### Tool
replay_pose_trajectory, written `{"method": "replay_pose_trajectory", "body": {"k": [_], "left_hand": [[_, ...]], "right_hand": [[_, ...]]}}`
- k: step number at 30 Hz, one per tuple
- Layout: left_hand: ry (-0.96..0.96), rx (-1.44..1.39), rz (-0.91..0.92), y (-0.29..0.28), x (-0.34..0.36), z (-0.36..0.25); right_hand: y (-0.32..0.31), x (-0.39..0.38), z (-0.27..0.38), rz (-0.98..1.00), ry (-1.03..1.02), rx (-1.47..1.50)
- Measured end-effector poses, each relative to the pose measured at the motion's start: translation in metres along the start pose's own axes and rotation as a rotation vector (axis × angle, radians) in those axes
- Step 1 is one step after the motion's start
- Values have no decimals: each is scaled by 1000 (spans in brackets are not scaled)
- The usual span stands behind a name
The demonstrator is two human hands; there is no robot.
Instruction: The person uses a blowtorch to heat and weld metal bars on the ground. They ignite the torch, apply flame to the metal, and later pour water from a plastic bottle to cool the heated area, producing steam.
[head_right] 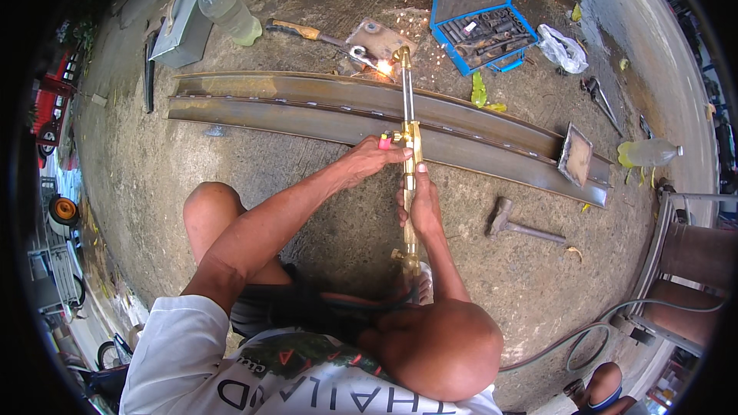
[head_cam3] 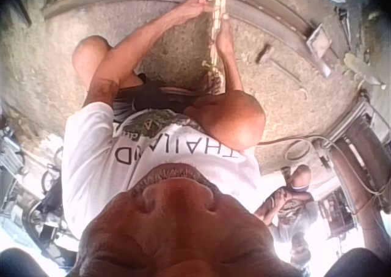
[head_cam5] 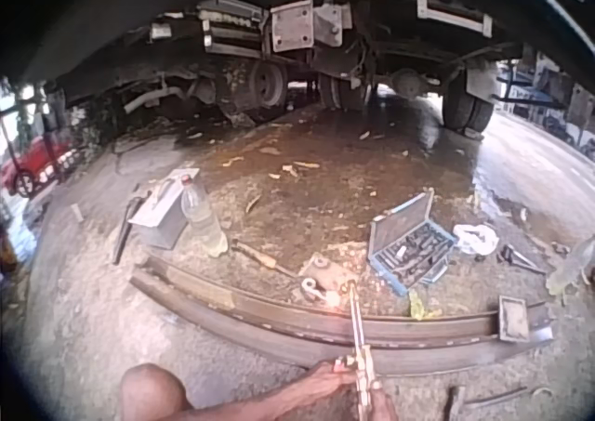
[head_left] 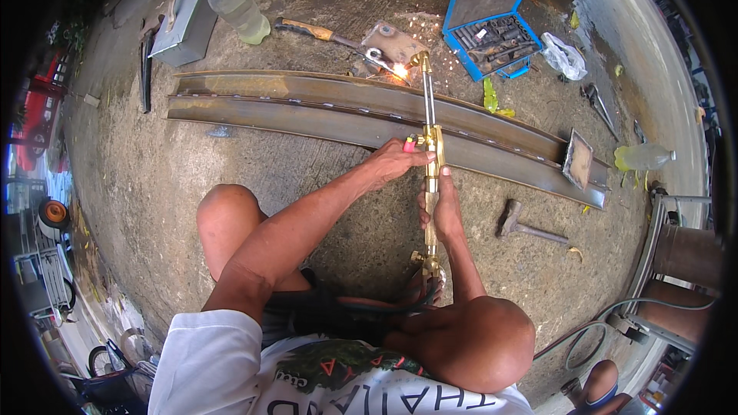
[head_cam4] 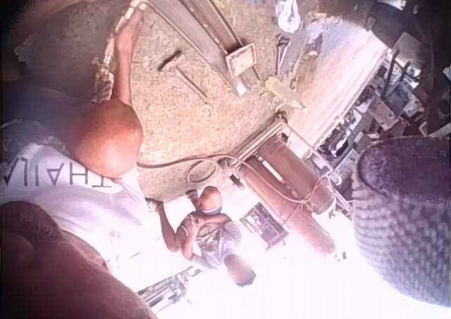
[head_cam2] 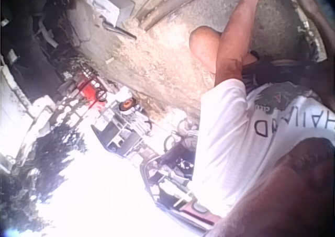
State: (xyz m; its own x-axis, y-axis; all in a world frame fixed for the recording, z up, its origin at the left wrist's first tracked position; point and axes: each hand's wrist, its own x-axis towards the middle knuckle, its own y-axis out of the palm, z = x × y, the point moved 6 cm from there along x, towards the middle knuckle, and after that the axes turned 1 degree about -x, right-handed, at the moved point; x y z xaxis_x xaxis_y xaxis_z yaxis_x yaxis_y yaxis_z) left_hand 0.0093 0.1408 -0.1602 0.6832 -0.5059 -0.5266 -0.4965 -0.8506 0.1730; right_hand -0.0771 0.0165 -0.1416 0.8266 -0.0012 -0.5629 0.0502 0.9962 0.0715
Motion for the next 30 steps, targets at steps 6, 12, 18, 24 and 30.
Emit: {"method": "replay_pose_trajectory", "body": {"k": [6,12,18,24,30], "left_hand": [[3,-3,14,2,-3,-4],[14,-11,18,-2,0,-10],[-2,-3,11,0,-1,-12],[-24,9,-8,-3,3,-7],[-5,5,-7,-3,7,-4]], "right_hand": [[0,0,1,-7,9,5],[0,6,4,-15,-6,-5],[-1,5,5,-19,-8,-15],[-1,6,5,-21,-14,-24],[0,6,6,-25,-8,-18]]}}
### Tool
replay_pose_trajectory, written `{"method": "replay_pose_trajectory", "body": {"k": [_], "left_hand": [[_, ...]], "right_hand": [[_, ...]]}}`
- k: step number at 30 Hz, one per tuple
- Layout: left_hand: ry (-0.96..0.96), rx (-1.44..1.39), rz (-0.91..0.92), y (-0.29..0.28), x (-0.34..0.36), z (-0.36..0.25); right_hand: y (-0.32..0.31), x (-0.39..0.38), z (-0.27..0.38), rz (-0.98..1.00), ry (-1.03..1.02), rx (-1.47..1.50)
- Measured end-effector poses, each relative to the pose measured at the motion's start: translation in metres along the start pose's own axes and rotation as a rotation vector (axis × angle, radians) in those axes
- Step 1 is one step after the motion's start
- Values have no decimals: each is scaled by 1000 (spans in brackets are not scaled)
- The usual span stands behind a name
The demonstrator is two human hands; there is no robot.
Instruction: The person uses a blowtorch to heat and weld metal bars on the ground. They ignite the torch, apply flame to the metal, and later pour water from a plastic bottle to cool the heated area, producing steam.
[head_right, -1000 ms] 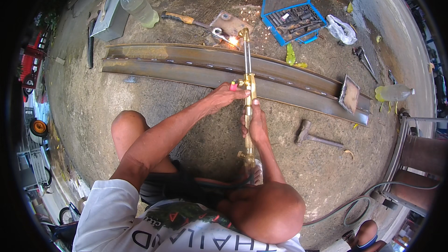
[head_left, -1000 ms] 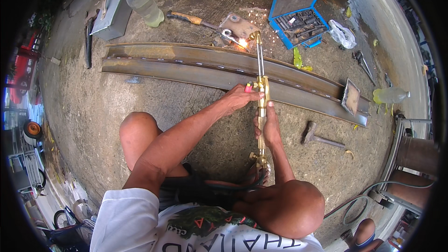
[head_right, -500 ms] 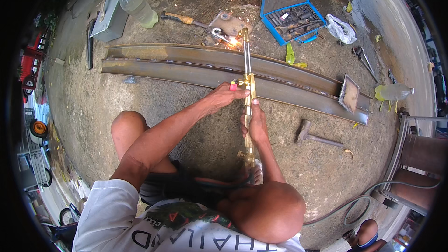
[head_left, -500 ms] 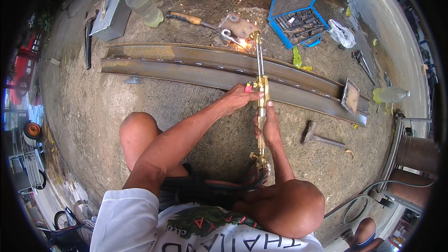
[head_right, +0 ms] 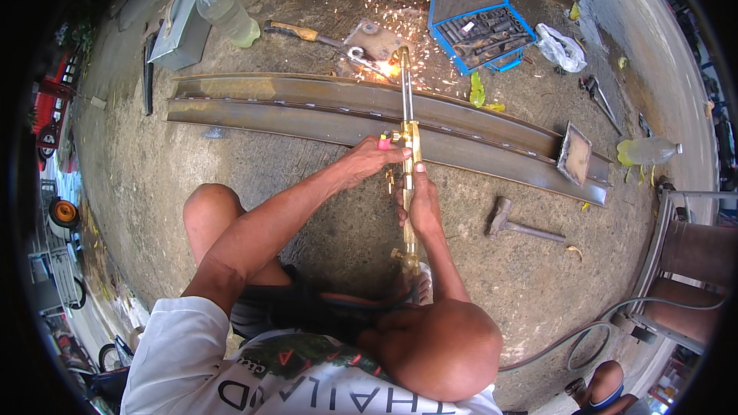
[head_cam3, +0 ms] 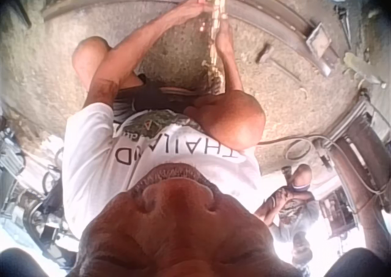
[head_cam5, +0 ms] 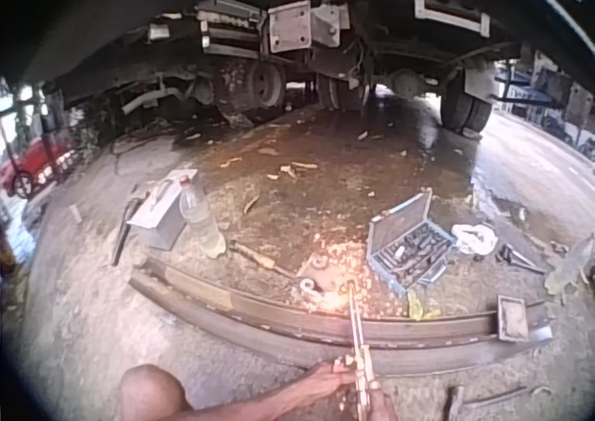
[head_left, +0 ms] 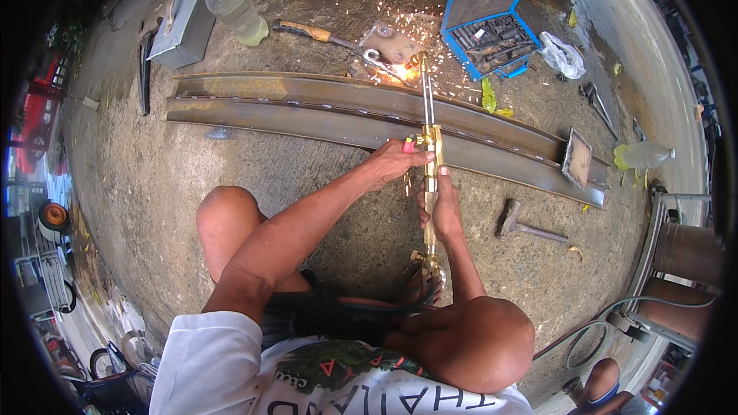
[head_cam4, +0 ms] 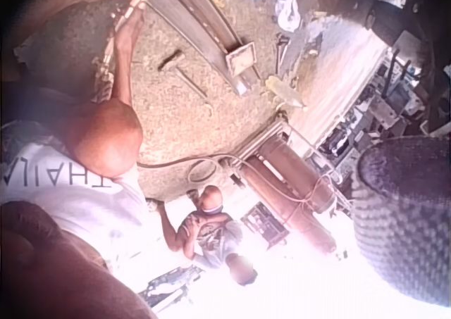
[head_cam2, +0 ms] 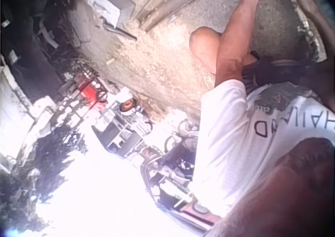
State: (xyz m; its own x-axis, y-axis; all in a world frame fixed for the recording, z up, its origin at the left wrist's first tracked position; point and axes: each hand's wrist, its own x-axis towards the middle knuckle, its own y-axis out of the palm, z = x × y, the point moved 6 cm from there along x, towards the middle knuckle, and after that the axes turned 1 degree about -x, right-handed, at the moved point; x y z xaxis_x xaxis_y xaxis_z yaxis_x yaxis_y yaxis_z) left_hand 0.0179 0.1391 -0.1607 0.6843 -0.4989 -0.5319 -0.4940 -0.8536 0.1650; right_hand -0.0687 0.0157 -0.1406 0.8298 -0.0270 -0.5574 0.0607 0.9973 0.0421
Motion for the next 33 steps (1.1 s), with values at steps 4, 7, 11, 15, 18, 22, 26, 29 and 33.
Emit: {"method": "replay_pose_trajectory", "body": {"k": [4,7,11,15,18,22,26,29,33], "left_hand": [[-3,2,-9,0,1,1],[2,2,-15,-1,0,1],[-5,7,-10,0,-2,-2],[-8,9,-13,1,-5,-6],[2,7,-2,0,-4,-4],[22,-6,-1,0,-3,-4],[19,-1,-12,-1,-3,-2],[13,1,-15,0,-5,-6],[19,-17,-20,1,-7,-8]], "right_hand": [[0,0,1,2,-3,-3],[1,0,1,-2,-2,-7],[0,0,1,-7,1,-7],[1,0,3,-7,-3,-14],[2,1,3,-2,-1,-9],[0,3,1,-3,4,-2],[2,3,2,-2,2,0],[1,3,3,-4,-5,-1],[0,3,2,-8,-9,4]]}}
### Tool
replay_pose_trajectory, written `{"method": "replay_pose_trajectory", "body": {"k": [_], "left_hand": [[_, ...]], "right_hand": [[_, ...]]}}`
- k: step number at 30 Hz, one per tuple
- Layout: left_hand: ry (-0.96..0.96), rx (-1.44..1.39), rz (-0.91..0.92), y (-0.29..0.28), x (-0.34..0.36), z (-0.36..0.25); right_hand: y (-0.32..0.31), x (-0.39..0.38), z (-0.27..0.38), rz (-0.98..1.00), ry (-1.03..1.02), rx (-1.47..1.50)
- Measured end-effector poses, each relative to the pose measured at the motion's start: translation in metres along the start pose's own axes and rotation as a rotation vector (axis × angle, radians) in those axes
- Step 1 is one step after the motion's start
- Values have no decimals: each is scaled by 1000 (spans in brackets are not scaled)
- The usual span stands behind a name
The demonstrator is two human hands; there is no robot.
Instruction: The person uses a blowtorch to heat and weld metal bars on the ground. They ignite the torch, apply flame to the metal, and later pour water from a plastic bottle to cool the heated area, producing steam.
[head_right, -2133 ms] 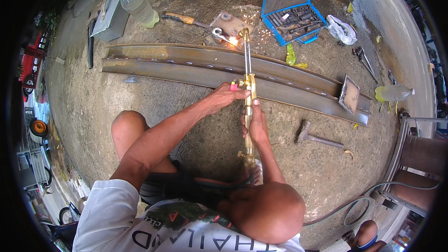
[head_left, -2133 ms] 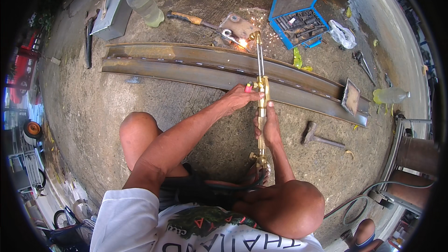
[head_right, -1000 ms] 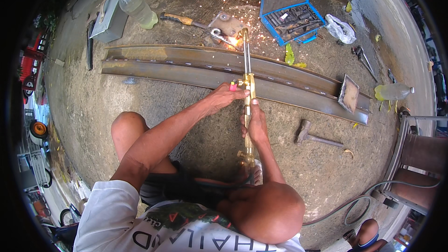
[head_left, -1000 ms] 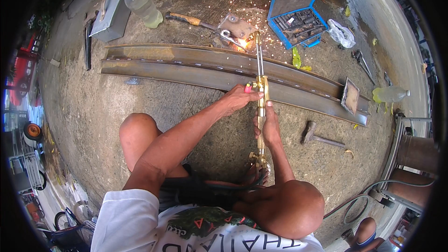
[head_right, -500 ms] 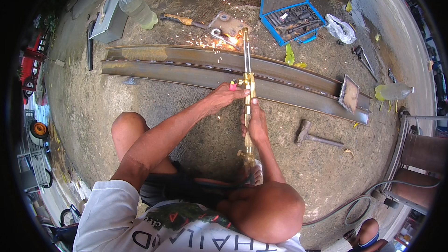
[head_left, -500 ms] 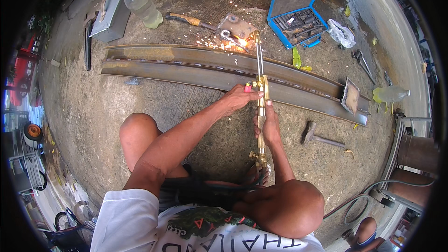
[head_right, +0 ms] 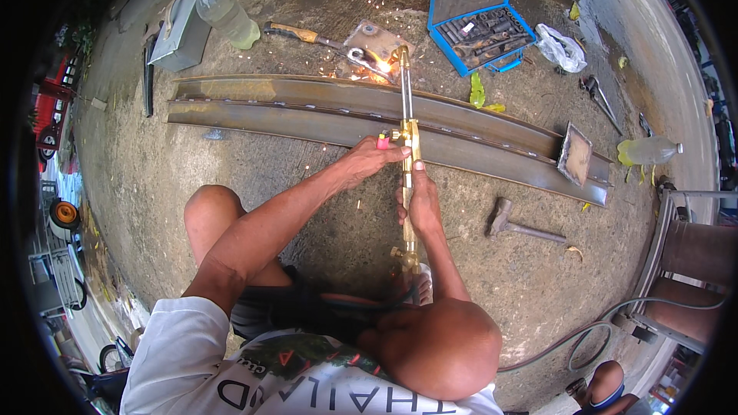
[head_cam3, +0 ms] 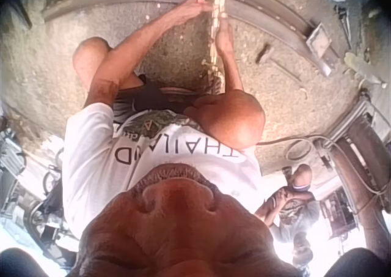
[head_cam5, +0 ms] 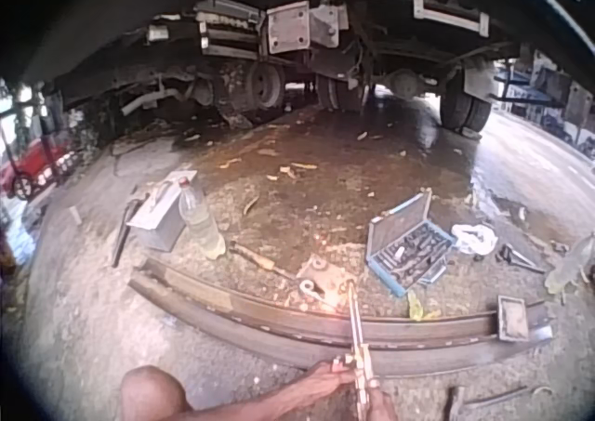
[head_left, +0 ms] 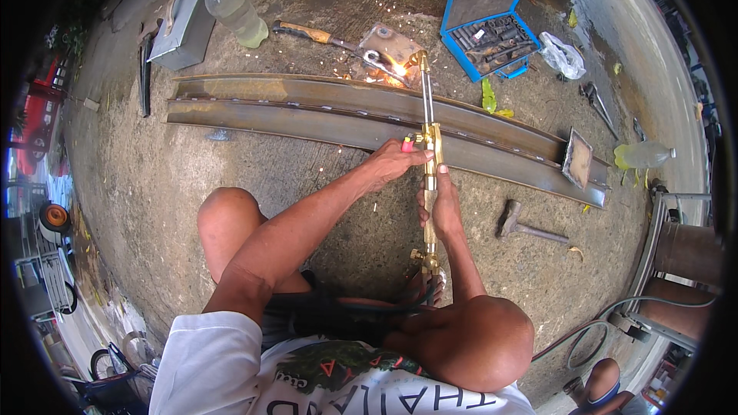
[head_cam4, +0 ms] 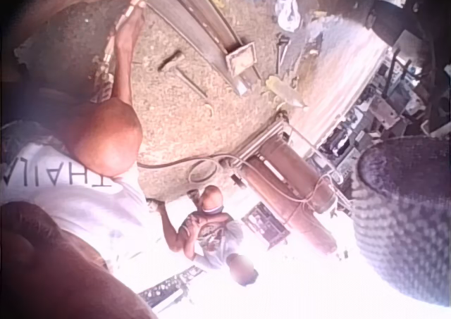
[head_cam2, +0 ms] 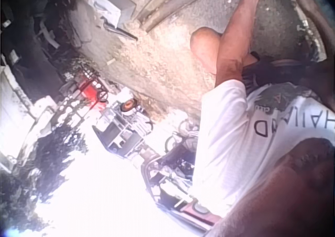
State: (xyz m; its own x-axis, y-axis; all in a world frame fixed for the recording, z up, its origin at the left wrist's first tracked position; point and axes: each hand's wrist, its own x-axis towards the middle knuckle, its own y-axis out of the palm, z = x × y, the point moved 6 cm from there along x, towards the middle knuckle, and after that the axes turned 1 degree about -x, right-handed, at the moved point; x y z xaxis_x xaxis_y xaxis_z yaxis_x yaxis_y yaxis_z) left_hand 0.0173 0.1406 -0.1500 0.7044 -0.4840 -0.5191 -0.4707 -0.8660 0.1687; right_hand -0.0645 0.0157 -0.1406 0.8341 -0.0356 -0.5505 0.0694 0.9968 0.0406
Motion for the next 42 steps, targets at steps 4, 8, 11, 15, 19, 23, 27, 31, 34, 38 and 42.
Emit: {"method": "replay_pose_trajectory", "body": {"k": [4,8,11,15,19,23,27,31,34,38,42], "left_hand": [[2,2,-4,-2,1,1],[-4,1,-7,-2,1,2],[-14,1,-3,-2,1,1],[-20,-10,9,-2,-1,0],[-27,-22,4,-2,-4,-3],[-36,-13,2,-3,-1,0],[-31,-23,-2,-3,0,1],[-35,-22,4,-4,1,3],[-36,-19,1,-4,0,2],[-5,-19,-15,-3,-1,0],[-5,-18,-28,-5,-3,0]], "right_hand": [[2,0,1,5,9,2],[2,1,1,5,9,6],[1,1,2,2,10,-1],[2,2,1,10,-4,31],[3,1,3,17,2,16],[3,1,4,12,3,0],[3,2,1,16,9,-1],[3,2,3,11,5,-9],[3,3,2,19,-1,7],[3,1,4,21,2,14],[5,1,4,26,1,10]]}}
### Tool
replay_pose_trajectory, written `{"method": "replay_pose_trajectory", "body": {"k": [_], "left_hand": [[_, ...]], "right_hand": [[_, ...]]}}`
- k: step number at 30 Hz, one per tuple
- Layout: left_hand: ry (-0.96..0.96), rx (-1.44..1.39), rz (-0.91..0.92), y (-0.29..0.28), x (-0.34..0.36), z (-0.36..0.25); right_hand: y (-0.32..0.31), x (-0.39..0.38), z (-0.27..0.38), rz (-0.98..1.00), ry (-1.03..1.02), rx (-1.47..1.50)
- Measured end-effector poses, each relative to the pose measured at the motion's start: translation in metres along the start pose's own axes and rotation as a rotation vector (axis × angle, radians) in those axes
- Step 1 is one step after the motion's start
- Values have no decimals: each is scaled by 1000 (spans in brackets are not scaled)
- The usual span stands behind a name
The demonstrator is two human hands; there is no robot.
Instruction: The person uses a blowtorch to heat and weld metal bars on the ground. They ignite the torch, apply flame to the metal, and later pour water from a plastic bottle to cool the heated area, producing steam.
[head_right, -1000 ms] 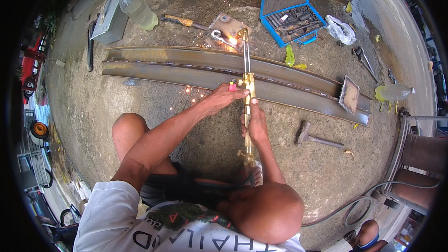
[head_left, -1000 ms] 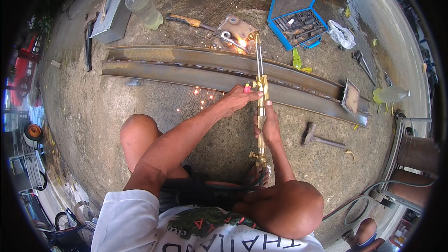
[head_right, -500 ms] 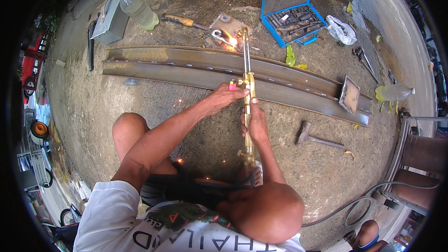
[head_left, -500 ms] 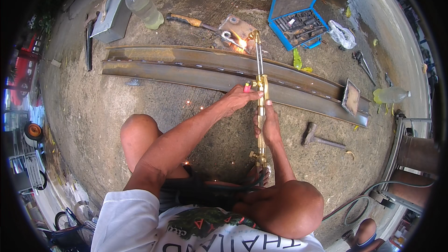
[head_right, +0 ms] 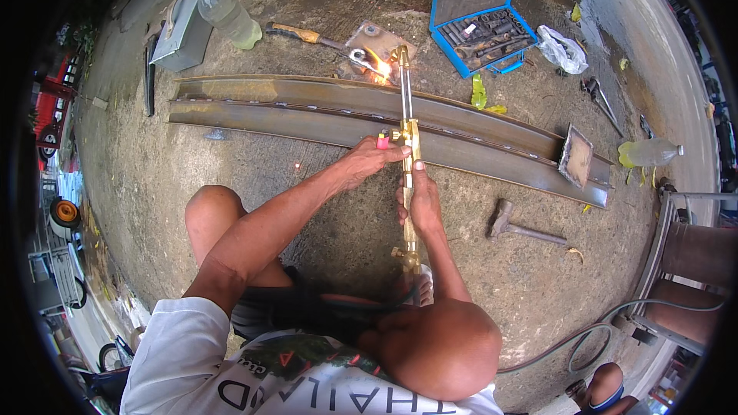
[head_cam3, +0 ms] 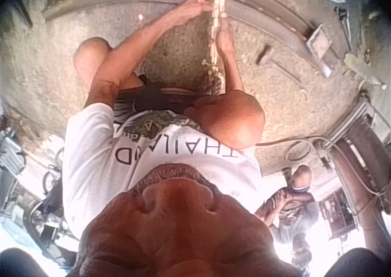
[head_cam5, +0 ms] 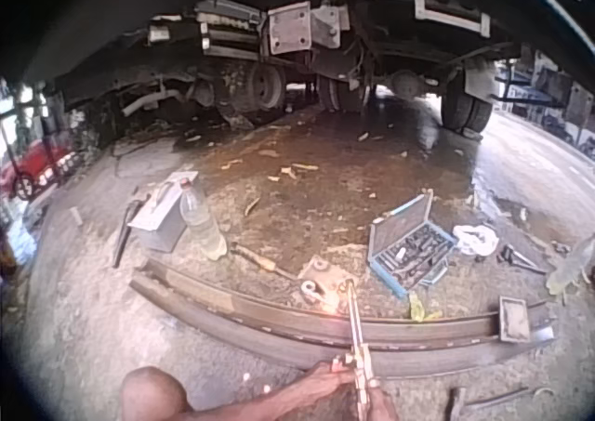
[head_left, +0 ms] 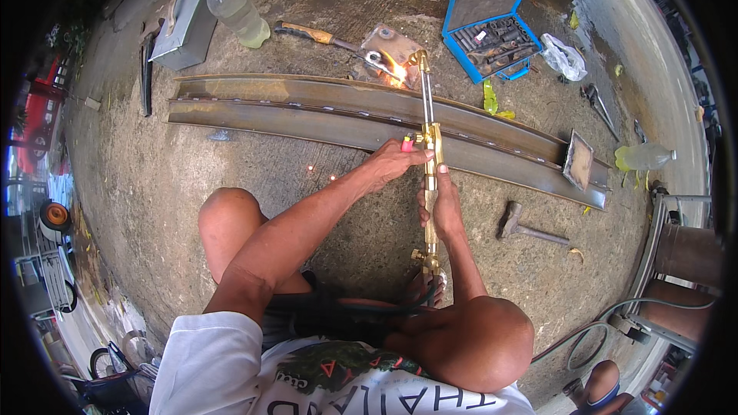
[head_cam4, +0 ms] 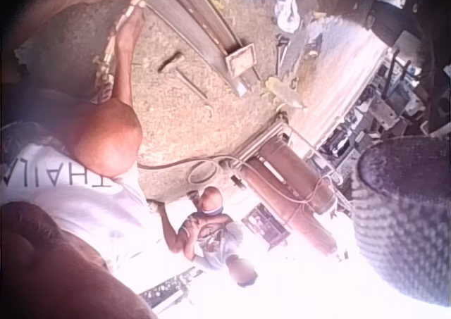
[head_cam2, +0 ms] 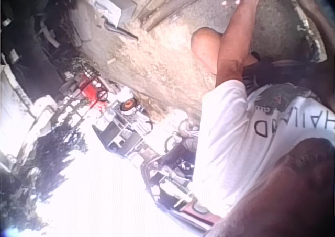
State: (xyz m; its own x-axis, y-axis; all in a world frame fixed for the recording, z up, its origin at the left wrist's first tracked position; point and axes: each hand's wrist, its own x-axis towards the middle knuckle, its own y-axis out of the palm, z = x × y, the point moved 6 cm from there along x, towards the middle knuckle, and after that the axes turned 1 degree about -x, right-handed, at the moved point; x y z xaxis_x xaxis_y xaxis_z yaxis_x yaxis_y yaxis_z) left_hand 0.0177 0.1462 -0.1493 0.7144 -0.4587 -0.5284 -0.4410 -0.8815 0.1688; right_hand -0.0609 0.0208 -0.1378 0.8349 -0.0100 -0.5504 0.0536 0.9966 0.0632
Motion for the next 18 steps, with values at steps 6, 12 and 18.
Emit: {"method": "replay_pose_trajectory", "body": {"k": [6,12,18], "left_hand": [[-1,6,12,1,0,-1],[17,-15,5,3,0,-1],[22,-16,-9,1,1,0]], "right_hand": [[-2,0,-1,1,10,1],[-4,0,-1,-7,12,20],[-3,1,-3,5,9,-5]]}}
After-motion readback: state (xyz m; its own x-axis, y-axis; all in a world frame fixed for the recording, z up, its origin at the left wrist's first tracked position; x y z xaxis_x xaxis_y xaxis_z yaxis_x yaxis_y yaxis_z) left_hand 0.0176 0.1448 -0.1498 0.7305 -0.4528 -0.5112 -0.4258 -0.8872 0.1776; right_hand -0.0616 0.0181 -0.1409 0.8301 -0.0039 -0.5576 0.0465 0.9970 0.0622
